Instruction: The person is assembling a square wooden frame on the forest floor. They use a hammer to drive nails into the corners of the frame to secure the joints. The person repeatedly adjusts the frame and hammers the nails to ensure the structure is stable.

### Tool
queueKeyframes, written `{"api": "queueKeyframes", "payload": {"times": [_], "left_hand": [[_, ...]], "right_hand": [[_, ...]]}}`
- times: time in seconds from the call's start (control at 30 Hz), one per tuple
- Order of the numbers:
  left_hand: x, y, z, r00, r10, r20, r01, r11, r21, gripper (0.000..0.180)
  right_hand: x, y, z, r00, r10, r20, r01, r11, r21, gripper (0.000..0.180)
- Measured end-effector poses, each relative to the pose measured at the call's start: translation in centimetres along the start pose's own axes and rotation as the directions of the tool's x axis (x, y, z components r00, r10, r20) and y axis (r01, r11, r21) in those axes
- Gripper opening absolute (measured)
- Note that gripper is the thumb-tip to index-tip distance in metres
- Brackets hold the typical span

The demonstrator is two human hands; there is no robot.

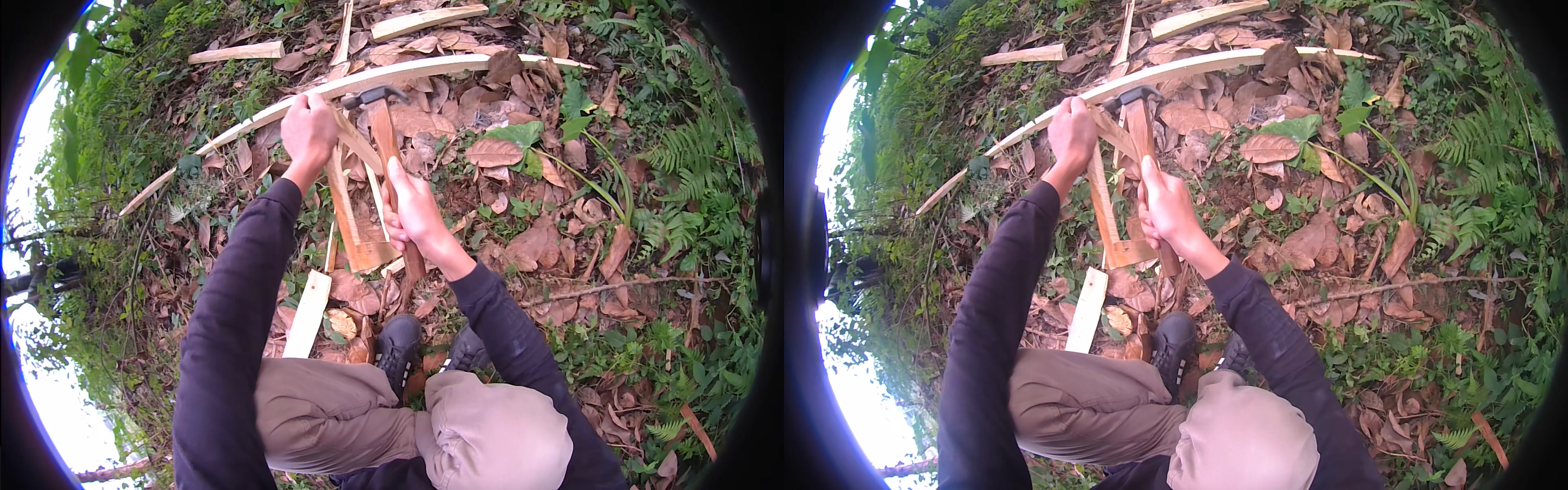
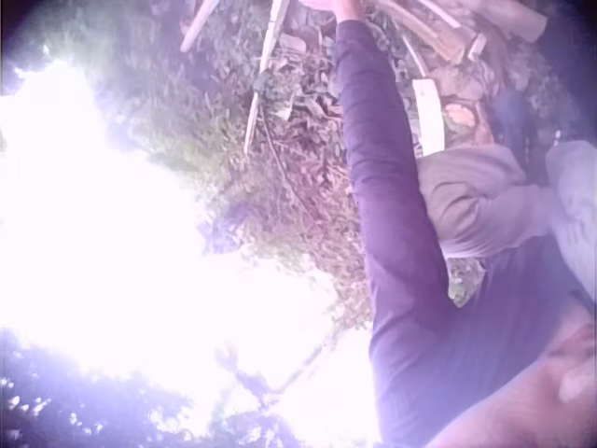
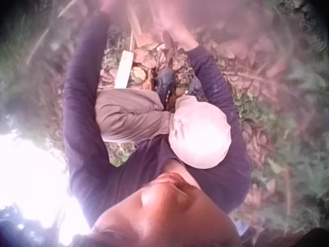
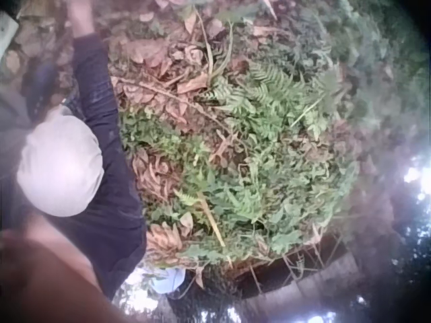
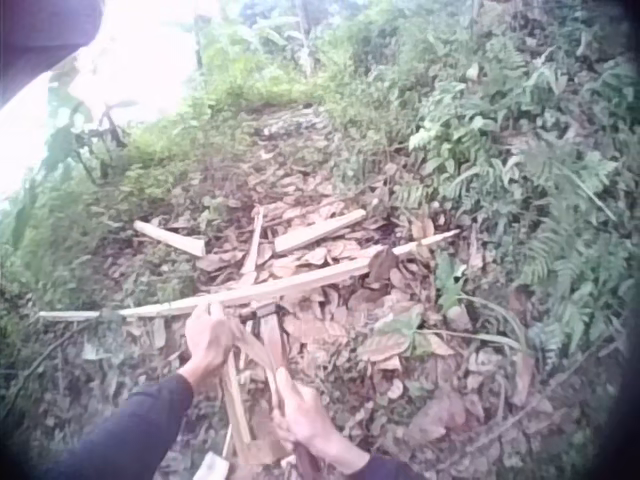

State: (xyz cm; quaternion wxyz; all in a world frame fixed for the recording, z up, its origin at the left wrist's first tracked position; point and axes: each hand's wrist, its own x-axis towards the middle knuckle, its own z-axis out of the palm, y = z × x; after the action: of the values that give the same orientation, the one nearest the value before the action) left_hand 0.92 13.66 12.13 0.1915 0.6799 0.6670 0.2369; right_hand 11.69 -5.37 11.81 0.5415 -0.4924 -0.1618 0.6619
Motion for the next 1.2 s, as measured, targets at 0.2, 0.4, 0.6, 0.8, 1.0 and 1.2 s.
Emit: {"api": "queueKeyframes", "payload": {"times": [0.2,0.4,0.6,0.8,1.0,1.2], "left_hand": [[-0.2,0.1,-0.6,0.999,0.033,-0.024,-0.034,0.999,-0.018,0.045],[-5.9,2.0,-3.2,0.904,-0.026,0.428,0.048,0.998,-0.041,0.079],[-3.8,0.6,-8.4,0.788,0.131,0.602,-0.240,0.965,0.104,0.040],[-1.4,8.3,-13.2,0.436,0.268,0.859,-0.551,0.834,0.019,0.042],[-2.3,13.6,-13.5,0.229,0.103,0.968,-0.648,0.758,0.073,0.050],[-2.5,13.2,-13.0,0.240,0.091,0.967,-0.611,0.788,0.078,0.059]], "right_hand": [[-1.8,-1.2,-1.9,0.990,-0.124,-0.060,0.134,0.972,0.193,0.050],[-4.3,0.9,-3.7,0.976,-0.045,-0.213,0.103,0.958,0.268,0.042],[-6.2,1.2,-5.0,0.956,-0.074,-0.283,0.134,0.970,0.200,0.039],[-5.4,0.9,-5.2,0.710,-0.631,-0.313,0.391,0.722,-0.571,0.049],[-2.7,4.0,-0.2,0.792,-0.600,-0.110,0.489,0.733,-0.474,0.082],[-0.4,6.4,3.2,0.635,-0.599,-0.487,0.646,0.758,-0.091,0.045]]}}
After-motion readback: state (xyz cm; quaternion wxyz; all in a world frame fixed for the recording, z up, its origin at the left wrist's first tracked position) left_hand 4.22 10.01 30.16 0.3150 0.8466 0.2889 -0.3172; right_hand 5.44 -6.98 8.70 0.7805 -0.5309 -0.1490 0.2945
